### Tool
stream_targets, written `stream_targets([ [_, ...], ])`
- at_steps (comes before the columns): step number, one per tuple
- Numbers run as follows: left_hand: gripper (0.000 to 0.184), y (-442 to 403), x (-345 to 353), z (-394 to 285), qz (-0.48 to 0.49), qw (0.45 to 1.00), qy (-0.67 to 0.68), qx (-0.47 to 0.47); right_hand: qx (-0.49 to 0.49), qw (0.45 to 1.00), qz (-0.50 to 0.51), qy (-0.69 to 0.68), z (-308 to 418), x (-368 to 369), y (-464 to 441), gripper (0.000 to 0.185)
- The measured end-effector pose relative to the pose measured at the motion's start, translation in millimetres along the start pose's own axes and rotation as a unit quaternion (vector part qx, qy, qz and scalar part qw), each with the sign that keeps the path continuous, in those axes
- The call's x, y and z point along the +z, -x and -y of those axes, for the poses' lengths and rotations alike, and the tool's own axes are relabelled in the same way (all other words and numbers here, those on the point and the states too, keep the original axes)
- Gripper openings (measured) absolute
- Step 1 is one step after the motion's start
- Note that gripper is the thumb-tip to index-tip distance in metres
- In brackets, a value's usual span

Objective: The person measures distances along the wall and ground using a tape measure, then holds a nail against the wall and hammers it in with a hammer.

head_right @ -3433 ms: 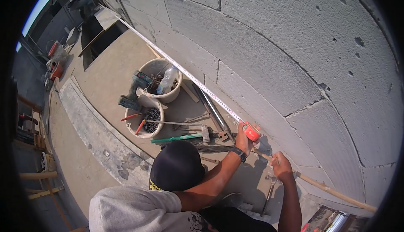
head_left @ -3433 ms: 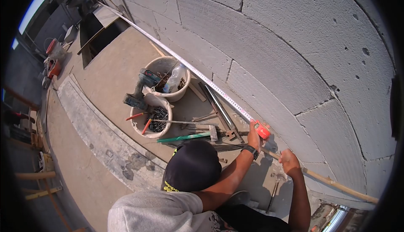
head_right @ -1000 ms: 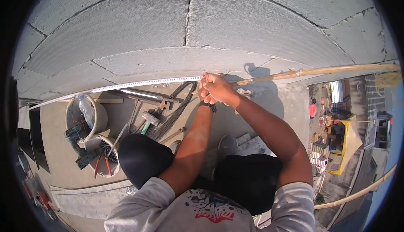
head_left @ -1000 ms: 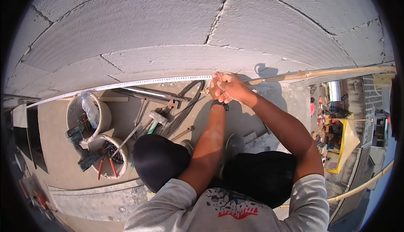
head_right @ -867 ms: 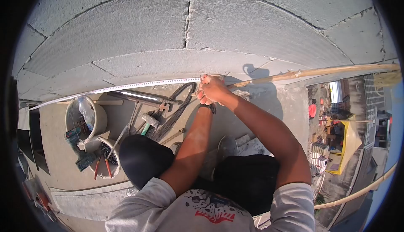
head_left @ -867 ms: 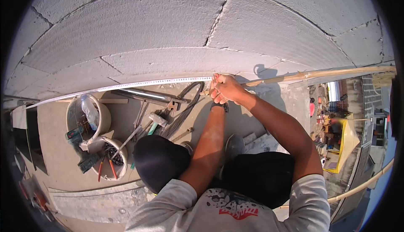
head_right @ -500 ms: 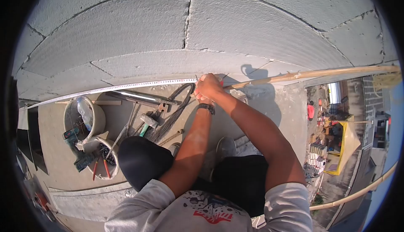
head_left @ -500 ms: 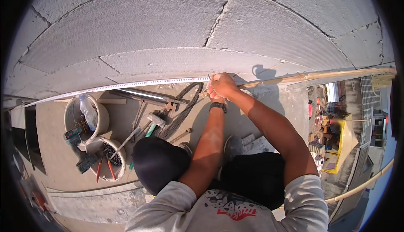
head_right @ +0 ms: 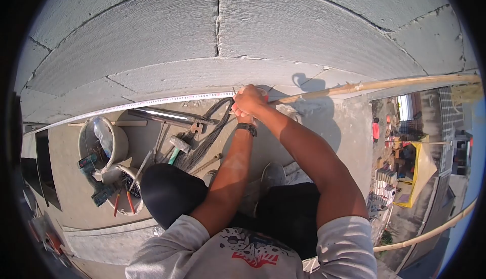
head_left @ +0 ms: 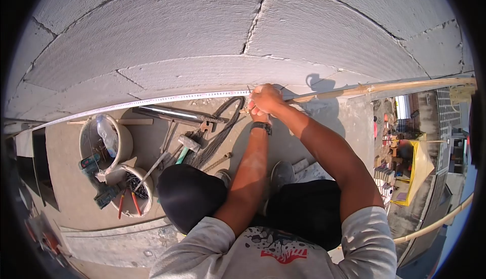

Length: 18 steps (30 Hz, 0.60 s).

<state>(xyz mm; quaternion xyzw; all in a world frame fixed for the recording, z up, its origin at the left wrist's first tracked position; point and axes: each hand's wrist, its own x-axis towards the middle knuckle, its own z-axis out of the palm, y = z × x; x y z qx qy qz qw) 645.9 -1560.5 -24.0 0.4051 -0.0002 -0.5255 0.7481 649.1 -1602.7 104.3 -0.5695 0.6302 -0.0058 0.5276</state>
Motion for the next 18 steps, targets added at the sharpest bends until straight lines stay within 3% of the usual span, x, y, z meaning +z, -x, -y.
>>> stream_targets([
  [8, 0.02, -8.6, -6.4, 5.3, 0.004, 0.995, 0.087, -0.053, -0.008, 1.0, -0.007, -0.022, -5.5, 5.0, -7.5, 0.022],
  [15, 0.02, 0.2, 7.3, -8.2, -0.05, 0.989, 0.102, -0.1, -0.012, 1.0, -0.002, -0.015, -2.7, 4.7, -6.3, 0.025],
  [18, 0.022, -3.5, 1.4, -4.9, -0.03, 0.992, 0.088, -0.082, -0.021, 0.999, -0.012, -0.026, -5.9, 6.1, -8.7, 0.025],
])
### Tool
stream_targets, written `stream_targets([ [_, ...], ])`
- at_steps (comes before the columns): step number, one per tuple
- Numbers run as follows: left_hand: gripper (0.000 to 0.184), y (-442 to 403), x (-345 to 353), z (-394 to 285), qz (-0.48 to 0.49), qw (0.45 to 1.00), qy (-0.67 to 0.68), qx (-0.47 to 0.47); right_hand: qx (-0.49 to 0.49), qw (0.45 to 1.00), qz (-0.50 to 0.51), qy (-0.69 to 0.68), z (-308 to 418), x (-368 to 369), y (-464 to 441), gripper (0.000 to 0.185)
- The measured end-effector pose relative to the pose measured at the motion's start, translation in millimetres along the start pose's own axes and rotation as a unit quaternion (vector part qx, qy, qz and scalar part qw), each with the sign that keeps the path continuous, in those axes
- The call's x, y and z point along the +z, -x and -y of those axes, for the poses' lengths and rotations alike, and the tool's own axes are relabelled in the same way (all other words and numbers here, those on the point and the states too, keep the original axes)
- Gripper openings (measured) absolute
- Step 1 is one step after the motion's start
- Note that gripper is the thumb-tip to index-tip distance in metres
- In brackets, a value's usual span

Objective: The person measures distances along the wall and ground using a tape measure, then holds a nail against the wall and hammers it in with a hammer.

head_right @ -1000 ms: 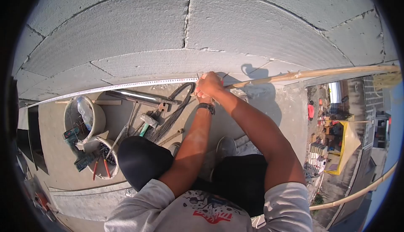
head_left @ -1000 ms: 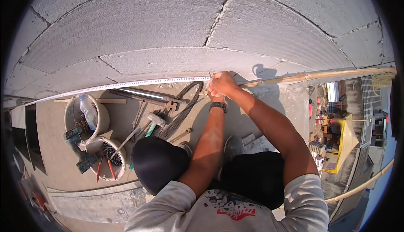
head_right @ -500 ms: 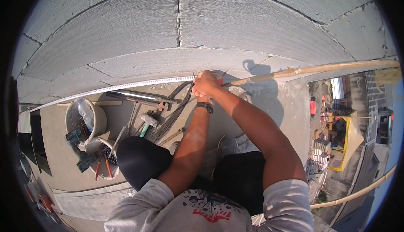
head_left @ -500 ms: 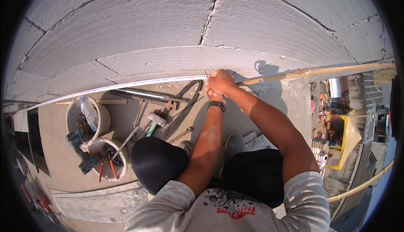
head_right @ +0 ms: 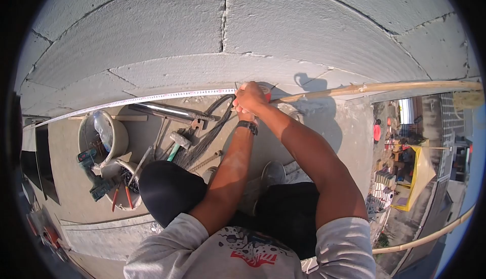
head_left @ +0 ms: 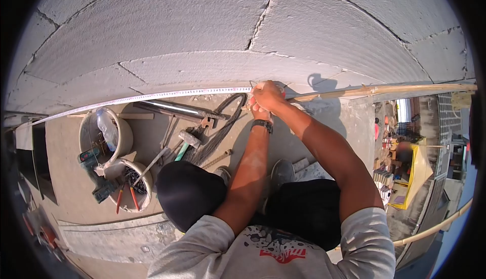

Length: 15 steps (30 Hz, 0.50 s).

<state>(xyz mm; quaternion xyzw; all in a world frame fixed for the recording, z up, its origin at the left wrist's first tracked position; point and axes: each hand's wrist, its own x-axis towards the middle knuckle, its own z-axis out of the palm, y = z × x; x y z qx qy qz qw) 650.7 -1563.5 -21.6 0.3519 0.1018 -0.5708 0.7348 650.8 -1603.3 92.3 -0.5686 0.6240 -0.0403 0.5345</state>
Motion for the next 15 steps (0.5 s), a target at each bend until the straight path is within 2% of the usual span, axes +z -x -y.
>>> stream_targets([
  [3, 0.022, -28.9, -26.9, 21.1, 0.024, 0.993, 0.106, -0.035, -0.003, 1.0, 0.014, -0.001, -1.3, -0.4, -1.7, 0.023],
  [5, 0.024, -26.0, -23.6, 19.6, 0.03, 0.999, -0.009, 0.012, -0.002, 1.0, 0.01, 0.008, -1.6, -0.6, -2.5, 0.023],
  [8, 0.024, -28.8, -24.8, 21.4, 0.048, 0.996, -0.051, 0.058, -0.004, 1.0, 0.012, -0.001, -1.5, -0.9, -2.6, 0.023],
  [12, 0.025, -15.0, -14.0, 10.7, 0.06, 0.996, -0.027, 0.061, -0.006, 1.0, 0.015, -0.001, 0.2, -0.9, 0.0, 0.023],
  [15, 0.027, 11.8, 5.4, -7.3, 0.025, 0.999, -0.041, 0.019, -0.014, 1.0, -0.001, -0.019, -1.5, 0.6, 0.5, 0.022],
])
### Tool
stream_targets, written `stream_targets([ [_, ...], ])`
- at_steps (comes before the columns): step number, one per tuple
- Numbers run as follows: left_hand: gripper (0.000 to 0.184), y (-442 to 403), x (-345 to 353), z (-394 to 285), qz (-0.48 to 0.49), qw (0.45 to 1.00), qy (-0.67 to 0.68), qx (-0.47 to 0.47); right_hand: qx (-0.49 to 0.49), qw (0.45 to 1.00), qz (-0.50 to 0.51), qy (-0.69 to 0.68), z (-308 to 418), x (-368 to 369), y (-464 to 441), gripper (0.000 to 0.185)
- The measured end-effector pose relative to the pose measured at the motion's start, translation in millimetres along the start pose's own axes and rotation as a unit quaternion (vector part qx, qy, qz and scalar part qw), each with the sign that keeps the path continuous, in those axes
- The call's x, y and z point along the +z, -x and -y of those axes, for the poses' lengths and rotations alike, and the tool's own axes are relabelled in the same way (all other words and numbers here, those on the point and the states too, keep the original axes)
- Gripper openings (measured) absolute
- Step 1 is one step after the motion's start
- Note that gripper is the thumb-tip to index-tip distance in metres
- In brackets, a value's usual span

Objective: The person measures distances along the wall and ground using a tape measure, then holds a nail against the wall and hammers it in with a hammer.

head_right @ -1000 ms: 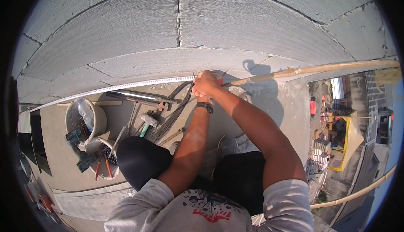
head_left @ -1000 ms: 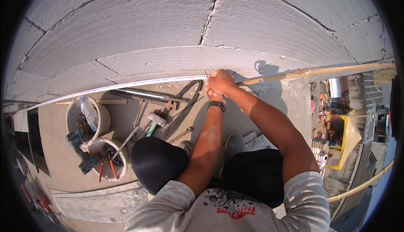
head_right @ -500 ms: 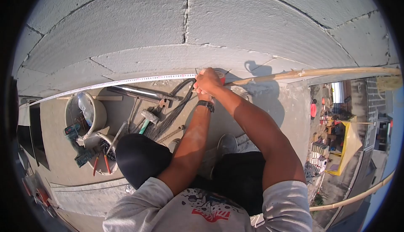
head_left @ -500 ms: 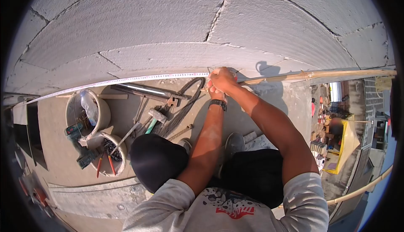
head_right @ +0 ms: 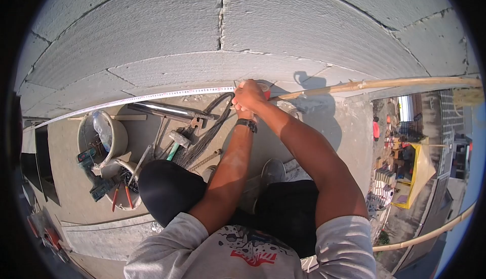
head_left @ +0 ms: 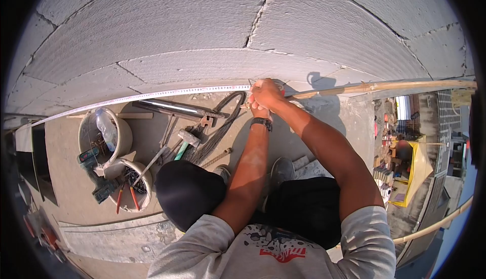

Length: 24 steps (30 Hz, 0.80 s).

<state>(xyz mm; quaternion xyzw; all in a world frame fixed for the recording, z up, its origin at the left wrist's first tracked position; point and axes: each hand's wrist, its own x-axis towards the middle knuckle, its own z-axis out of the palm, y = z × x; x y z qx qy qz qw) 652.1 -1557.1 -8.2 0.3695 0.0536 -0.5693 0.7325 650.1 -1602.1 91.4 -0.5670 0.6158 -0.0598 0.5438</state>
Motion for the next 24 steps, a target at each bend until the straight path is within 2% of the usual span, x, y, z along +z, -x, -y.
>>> stream_targets([
  [8, 0.023, -45.2, -37.4, 51.9, -0.007, 0.998, 0.053, -0.015, -0.004, 1.0, -0.016, 0.016, -1.0, 2.4, -3.4, 0.022],
  [12, 0.023, -45.8, -36.7, 53.4, -0.017, 0.997, 0.069, -0.02, -0.007, 1.0, -0.024, 0.018, -5.6, 5.1, -9.5, 0.022],
  [15, 0.024, -44.6, -35.5, 52.2, -0.009, 0.997, 0.074, -0.003, -0.02, 0.997, -0.013, 0.069, -9.6, 5.5, -15.7, 0.023],
  [18, 0.023, -46.2, -36.8, 52.7, 0.021, 0.996, 0.083, 0.009, -0.024, 0.997, -0.031, 0.064, -8.9, 7.2, -15.2, 0.023],
  [20, 0.023, -43.1, -33.4, 46.6, 0.01, 0.996, 0.078, -0.04, -0.009, 0.999, -0.04, 0.021, -6.3, 7.0, -12.8, 0.023],
  [24, 0.023, -41.8, -32.9, 44.8, 0.0, 0.995, 0.094, -0.04, -0.006, 0.999, -0.044, 0.016, -4.7, 7.0, -12.5, 0.023],
])
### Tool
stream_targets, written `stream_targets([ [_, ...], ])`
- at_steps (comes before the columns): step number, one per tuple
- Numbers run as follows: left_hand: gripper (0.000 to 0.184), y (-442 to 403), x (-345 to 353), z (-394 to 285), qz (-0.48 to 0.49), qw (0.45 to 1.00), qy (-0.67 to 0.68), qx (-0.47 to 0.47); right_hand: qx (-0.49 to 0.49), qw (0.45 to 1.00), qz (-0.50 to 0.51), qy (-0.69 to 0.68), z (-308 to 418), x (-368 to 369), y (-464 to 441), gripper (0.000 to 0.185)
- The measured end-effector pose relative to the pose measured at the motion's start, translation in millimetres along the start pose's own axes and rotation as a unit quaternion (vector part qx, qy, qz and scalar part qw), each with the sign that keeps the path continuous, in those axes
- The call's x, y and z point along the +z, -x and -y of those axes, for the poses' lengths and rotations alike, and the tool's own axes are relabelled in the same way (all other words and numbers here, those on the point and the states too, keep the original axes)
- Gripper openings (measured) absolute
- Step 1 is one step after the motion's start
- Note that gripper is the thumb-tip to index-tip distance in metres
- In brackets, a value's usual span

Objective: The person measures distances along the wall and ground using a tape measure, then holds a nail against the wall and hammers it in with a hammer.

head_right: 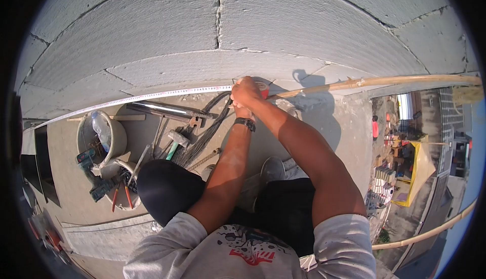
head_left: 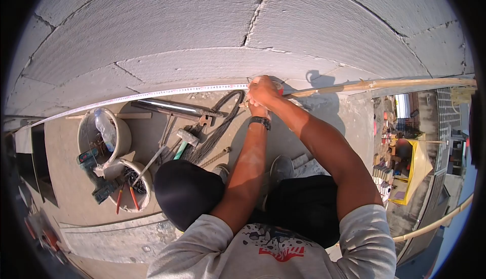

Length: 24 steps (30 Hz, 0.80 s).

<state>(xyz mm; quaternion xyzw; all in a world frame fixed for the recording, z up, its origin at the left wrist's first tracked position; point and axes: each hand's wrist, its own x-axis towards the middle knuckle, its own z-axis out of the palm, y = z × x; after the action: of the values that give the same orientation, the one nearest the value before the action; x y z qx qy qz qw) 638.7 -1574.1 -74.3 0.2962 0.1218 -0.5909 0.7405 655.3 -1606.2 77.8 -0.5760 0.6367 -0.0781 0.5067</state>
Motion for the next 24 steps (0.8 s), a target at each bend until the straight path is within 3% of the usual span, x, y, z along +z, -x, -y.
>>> stream_targets([
  [2, 0.03, 23.0, 20.3, -21.4, -0.02, 0.986, -0.161, 0.038, -0.003, 1.0, -0.01, 0.004, -4.5, 3.2, -5.5, 0.022],
  [6, 0.022, 42.4, 36.8, -32.9, -0.042, 0.97, -0.223, 0.084, 0.007, 1.0, -0.003, -0.005, -5.9, 4.1, -8.3, 0.02],
  [9, 0.031, 33.1, 27.7, -27.3, -0.028, 0.956, -0.276, 0.096, 0.026, 0.999, -0.005, -0.035, -2.0, 3.3, -2.1, 0.019],
  [14, 0.034, 39.5, 38.4, -30.1, -0.064, 0.987, -0.145, 0.028, -0.003, 1.0, 0.007, -0.017, -12.7, 2.9, -10.7, 0.02],
  [20, 0.017, -0.1, 0.4, 9.0, -0.064, 0.992, -0.108, -0.001, 0.015, 1.0, 0.018, 0.006, 0.7, -0.3, 1.6, 0.02],
  [24, 0.018, 0.5, 3.1, 7.7, -0.058, 0.995, -0.081, 0.001, 0.025, 1.0, 0.01, 0.005, -1.0, -1.6, 2.4, 0.02],
])
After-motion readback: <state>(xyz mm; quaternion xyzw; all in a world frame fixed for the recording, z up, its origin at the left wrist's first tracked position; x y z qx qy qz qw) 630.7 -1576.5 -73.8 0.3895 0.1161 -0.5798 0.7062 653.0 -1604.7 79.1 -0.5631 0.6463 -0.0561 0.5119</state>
